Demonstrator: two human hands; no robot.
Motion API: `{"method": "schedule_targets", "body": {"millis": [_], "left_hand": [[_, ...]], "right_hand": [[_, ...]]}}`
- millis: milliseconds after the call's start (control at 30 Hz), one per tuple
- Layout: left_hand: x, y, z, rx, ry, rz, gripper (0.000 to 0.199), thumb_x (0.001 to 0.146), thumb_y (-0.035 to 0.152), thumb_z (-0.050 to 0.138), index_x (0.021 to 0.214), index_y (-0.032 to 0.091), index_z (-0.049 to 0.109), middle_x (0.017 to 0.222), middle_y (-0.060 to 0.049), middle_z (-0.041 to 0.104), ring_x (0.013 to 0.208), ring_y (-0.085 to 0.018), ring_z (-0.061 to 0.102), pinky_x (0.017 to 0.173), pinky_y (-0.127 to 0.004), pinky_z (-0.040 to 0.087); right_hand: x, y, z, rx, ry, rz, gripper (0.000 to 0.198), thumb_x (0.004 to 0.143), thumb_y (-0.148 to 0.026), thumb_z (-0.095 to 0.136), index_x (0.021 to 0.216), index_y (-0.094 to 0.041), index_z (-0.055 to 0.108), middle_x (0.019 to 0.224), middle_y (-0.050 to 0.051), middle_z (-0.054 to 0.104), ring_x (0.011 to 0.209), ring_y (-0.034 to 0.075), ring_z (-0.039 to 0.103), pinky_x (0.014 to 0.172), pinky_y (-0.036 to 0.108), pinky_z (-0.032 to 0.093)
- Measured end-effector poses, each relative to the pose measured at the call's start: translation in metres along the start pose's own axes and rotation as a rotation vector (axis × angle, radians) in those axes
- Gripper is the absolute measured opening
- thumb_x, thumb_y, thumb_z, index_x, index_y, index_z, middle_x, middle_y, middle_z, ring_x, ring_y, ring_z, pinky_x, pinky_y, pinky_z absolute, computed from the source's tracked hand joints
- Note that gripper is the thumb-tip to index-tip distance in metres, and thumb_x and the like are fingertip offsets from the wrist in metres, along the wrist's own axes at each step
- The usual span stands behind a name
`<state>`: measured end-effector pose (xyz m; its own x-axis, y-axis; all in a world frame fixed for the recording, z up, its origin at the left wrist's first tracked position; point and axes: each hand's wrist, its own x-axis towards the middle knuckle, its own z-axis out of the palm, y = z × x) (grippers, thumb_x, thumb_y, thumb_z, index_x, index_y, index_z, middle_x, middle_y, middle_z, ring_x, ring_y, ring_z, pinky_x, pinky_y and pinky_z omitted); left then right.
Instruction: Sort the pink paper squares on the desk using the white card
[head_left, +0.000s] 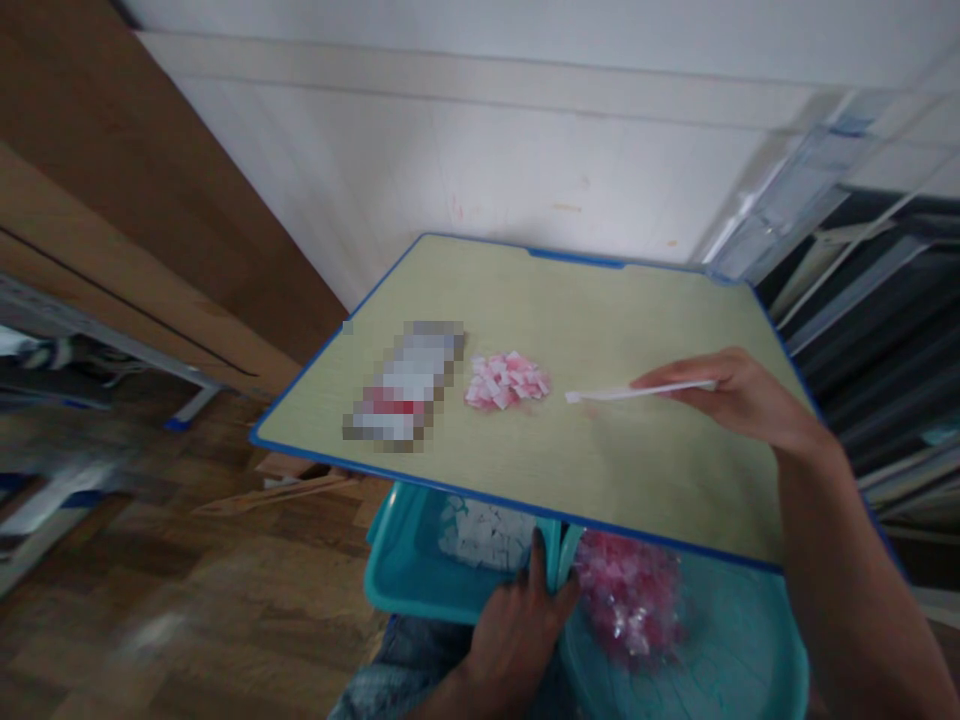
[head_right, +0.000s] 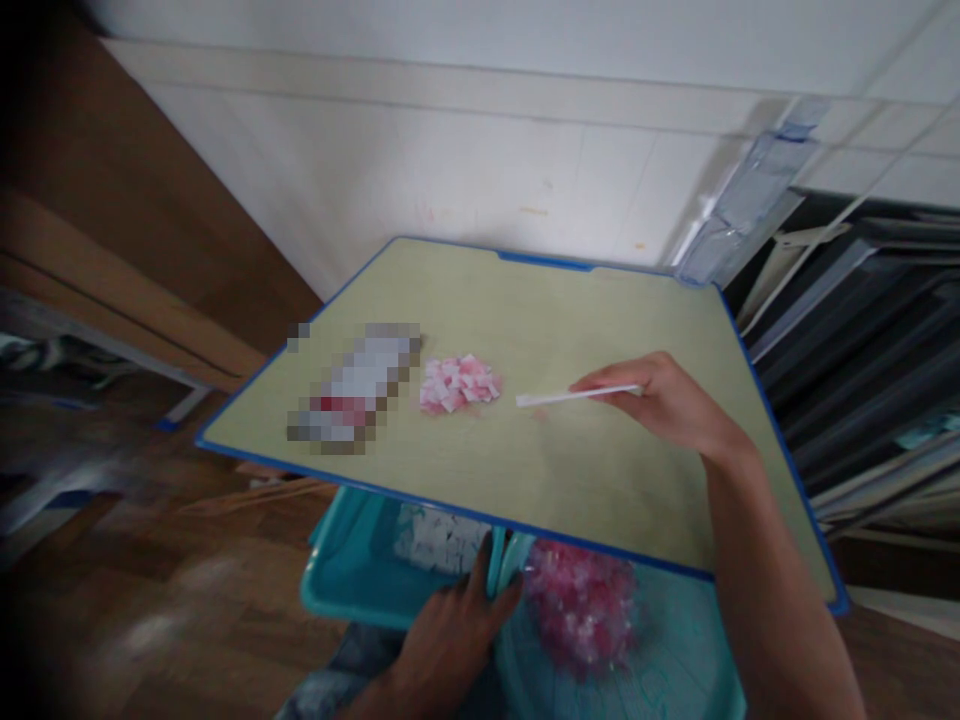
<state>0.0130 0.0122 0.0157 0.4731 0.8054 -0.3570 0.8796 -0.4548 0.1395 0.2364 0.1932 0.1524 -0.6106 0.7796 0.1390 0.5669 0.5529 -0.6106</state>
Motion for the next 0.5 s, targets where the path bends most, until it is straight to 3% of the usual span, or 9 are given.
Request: {"method": "schedule_targets", "body": {"millis": [100,267,500], "left_hand": [[-0.001,0.000,-0.001,0.012,0.015,-0.006,0.042,0.083,0.019,0.028,0.121,0.034,0.037,0.127,-0.020,0.039,0.074,-0.020,0.061,0.056,-0.033,0.050],[-0.002,0.001,0.000,0.020,0.060,-0.004,0.043,0.083,0.017,0.025,0.120,0.035,0.037,0.125,-0.018,0.041,0.078,-0.022,0.060,0.056,-0.033,0.050],[-0.002,0.001,-0.001,0.032,0.057,-0.003,0.043,0.084,0.019,0.022,0.121,0.036,0.035,0.123,-0.020,0.044,0.071,-0.021,0.061,0.052,-0.033,0.050]], "right_hand": [[0.005,-0.015,0.010,0.050,-0.122,-0.174,0.023,0.080,-0.026,0.046,0.094,-0.022,0.064,0.094,0.005,0.066,0.088,0.018,0.060,0.076,0.027,0.046],[0.012,-0.037,0.032,0.073,-0.207,-0.408,0.028,0.079,-0.013,0.045,0.101,-0.021,0.061,0.098,0.005,0.065,0.094,0.015,0.057,0.087,0.031,0.040],[0.015,-0.058,0.063,0.054,-0.244,-0.489,0.030,0.079,-0.008,0.044,0.103,-0.018,0.059,0.104,0.003,0.062,0.098,0.012,0.054,0.088,0.029,0.040]]}}
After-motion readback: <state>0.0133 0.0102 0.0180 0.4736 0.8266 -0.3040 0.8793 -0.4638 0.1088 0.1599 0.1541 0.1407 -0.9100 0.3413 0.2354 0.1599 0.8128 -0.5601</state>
